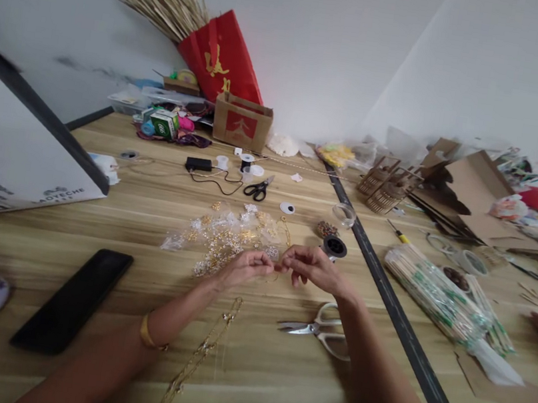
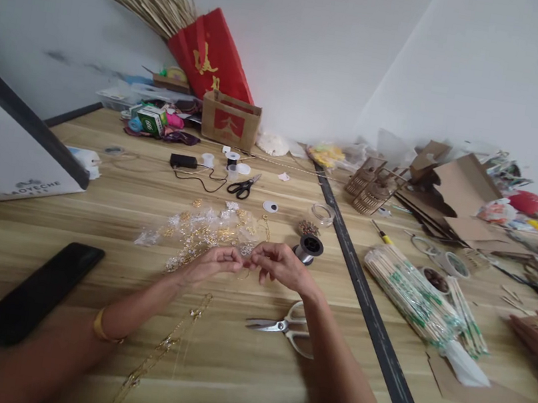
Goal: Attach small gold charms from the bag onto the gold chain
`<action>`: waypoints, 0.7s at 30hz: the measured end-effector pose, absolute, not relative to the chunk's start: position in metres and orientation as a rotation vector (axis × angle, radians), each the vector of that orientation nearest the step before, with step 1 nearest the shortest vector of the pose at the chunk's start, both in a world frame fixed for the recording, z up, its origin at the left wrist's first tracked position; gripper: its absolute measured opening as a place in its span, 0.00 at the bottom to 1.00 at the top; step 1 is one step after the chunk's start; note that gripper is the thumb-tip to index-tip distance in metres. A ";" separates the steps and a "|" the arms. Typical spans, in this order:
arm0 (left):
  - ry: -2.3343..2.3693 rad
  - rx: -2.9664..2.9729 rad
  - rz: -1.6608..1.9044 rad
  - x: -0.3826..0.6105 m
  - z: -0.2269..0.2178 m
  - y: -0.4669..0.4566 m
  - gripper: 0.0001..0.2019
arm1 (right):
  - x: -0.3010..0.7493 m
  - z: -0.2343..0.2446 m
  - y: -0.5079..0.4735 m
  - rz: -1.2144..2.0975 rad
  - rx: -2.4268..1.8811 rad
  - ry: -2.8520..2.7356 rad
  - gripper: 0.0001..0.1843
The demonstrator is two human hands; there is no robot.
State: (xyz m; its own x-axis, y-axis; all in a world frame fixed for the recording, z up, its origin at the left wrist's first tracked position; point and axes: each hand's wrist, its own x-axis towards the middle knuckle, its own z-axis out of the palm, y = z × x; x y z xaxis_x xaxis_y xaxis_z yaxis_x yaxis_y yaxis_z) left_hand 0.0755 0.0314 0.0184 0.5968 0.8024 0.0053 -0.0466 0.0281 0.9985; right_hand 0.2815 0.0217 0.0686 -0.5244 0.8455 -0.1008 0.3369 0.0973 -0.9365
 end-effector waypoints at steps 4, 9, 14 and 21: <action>0.643 1.281 0.697 0.078 0.017 0.031 0.08 | 0.283 0.065 0.025 1.391 -1.176 -1.879 0.16; 0.629 1.260 0.711 0.073 0.013 0.026 0.09 | 0.283 0.062 0.026 1.209 -1.290 -1.890 0.14; 0.700 1.173 0.742 0.066 0.016 0.020 0.11 | 0.274 0.066 0.016 0.820 -1.455 -2.077 0.08; 0.754 1.184 0.768 0.059 0.022 0.015 0.11 | 0.245 0.067 -0.005 0.537 -1.328 -2.259 0.14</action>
State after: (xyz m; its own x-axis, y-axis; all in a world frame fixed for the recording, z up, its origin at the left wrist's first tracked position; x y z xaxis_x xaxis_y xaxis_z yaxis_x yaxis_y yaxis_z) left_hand 0.0587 0.0154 0.0215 0.5343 0.8388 -0.1048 -0.1212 0.1988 0.9725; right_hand 0.2445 -0.0052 0.0670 -0.4264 0.8842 0.1908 0.7036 0.4568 -0.5443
